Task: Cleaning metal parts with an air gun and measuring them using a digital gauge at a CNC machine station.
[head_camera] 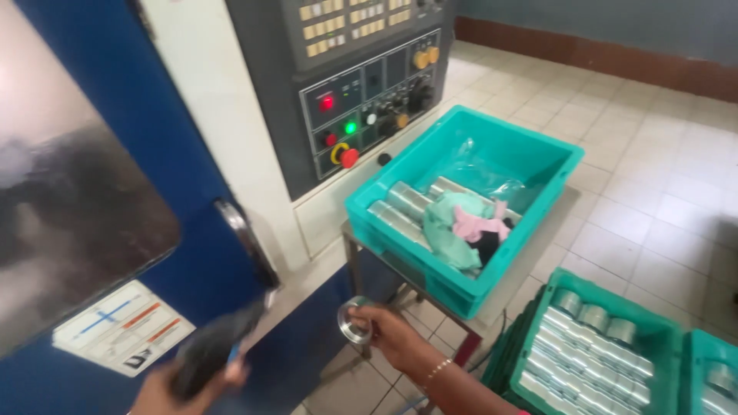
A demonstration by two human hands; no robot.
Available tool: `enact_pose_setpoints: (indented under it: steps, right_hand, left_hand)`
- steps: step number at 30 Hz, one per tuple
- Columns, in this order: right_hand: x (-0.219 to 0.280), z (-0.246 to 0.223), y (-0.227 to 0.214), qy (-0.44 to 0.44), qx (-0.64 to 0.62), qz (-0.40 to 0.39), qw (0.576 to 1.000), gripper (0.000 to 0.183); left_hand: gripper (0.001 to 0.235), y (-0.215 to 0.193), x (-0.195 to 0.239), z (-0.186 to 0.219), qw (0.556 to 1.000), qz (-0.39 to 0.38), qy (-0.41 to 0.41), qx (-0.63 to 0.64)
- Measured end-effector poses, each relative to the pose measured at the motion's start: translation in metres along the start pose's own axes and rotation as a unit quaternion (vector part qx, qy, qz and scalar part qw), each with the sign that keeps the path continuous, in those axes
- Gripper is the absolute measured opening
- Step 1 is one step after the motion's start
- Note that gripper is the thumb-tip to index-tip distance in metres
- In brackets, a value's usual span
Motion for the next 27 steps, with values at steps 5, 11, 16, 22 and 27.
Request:
enact_pose_setpoints:
  steps: [5, 11, 16, 22, 27]
  right_hand:
    - [0.039, -0.005, -0.054, -0.096, 0.164, -0.069, 0.979, 0.025]
    - [0.08, 0.002, -0.074, 0.098, -0.047, -0.022, 0.994, 0.027]
    - [0.079, 0.005, -0.074, 0.176, -0.138, -0.139, 0.965, 0.036]
    - [0.073, -0.004, -0.013, 0.129, -0.161, -0.165, 0.964, 0.034]
    - [0.094, 0.07, 0.1, 0.218, 0.015, -0.327, 0.919, 0.035]
  left_hand:
    - [0.045, 0.146, -0.033, 0.184, 0.963, -0.019, 0.215, 0.162]
    - [0.047, 0.27, -0.075, 0.221, 0.932, 0.085, 0.336, 0.103]
    - [0.087, 0.271, -0.048, 0.185, 0.911, 0.172, 0.369, -0.058]
    - [0.048, 0.178, 0.053, 0.113, 0.98, -0.072, 0.153, -0.103]
    - [0.03, 0.081, 0.171, 0.049, 0.985, 0.135, 0.094, -0.059]
Point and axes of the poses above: each hand's wrist, its own x-axis away from the middle knuckle, its own y-axis out of the palm, z = x × y, the point moved 4 cm from there along -x, towards the middle knuckle, and after that the axes turned 10 degrees about -y, right-handed, at the moved point
